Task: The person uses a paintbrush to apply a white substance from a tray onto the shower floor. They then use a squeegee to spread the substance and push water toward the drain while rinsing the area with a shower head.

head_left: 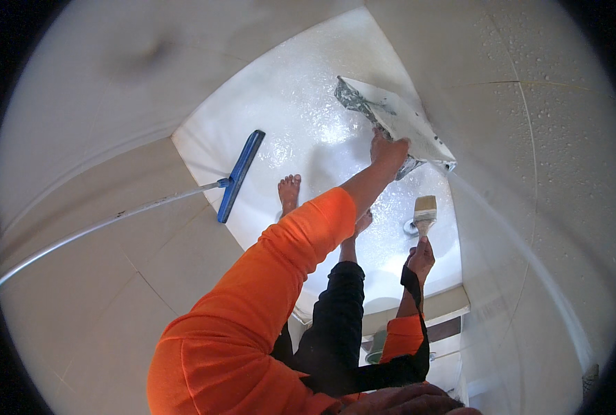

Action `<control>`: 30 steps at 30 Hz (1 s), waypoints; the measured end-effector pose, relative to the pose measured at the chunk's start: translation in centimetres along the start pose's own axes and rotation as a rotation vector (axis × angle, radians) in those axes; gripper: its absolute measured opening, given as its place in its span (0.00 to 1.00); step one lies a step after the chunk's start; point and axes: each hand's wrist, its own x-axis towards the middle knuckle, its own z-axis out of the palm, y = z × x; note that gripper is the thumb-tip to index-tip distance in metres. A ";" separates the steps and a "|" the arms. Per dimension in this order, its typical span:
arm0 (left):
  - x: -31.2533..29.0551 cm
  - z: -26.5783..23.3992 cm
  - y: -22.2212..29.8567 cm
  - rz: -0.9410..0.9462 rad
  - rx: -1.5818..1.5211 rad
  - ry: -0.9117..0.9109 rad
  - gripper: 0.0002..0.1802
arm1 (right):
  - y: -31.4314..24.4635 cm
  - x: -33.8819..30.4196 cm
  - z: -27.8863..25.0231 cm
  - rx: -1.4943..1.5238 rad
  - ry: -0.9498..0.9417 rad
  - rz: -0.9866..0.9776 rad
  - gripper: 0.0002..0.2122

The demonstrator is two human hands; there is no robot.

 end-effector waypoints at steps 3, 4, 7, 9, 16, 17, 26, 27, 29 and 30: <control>-0.2 -0.5 0.5 -0.097 0.021 0.009 0.28 | 0.0 0.1 -0.1 0.005 -0.028 -0.020 0.15; -0.1 -0.8 0.8 -0.083 -0.007 -0.011 0.28 | 0.2 0.3 -0.3 -0.002 -0.034 -0.027 0.15; 0.0 -1.5 2.1 -0.074 -0.068 -0.024 0.26 | 1.6 1.3 -0.9 0.014 0.010 0.028 0.16; -0.3 -2.0 3.0 -0.146 -0.181 -0.019 0.24 | 2.9 1.9 -1.2 -0.048 0.059 0.017 0.16; -1.7 -5.9 3.6 -0.140 -0.105 -0.203 0.20 | 5.3 2.6 -2.4 -0.158 0.064 0.060 0.17; -1.4 -6.4 3.5 -0.107 -0.068 -0.203 0.19 | 5.2 2.4 -2.5 -0.128 0.029 -0.019 0.17; 0.2 -13.2 4.6 0.143 0.468 -0.397 0.20 | 2.0 1.3 -1.4 -0.177 0.017 -0.124 0.18; 0.2 -13.8 4.8 0.159 0.444 -0.443 0.21 | 1.2 1.8 -0.8 -0.200 0.030 -0.147 0.19; 0.3 -14.8 5.1 0.157 0.444 -0.511 0.23 | -1.1 3.0 0.9 -0.215 -0.078 -0.397 0.18; 0.2 -15.3 5.0 0.139 0.470 -0.535 0.24 | -2.4 3.8 2.1 -0.271 -0.104 -0.445 0.18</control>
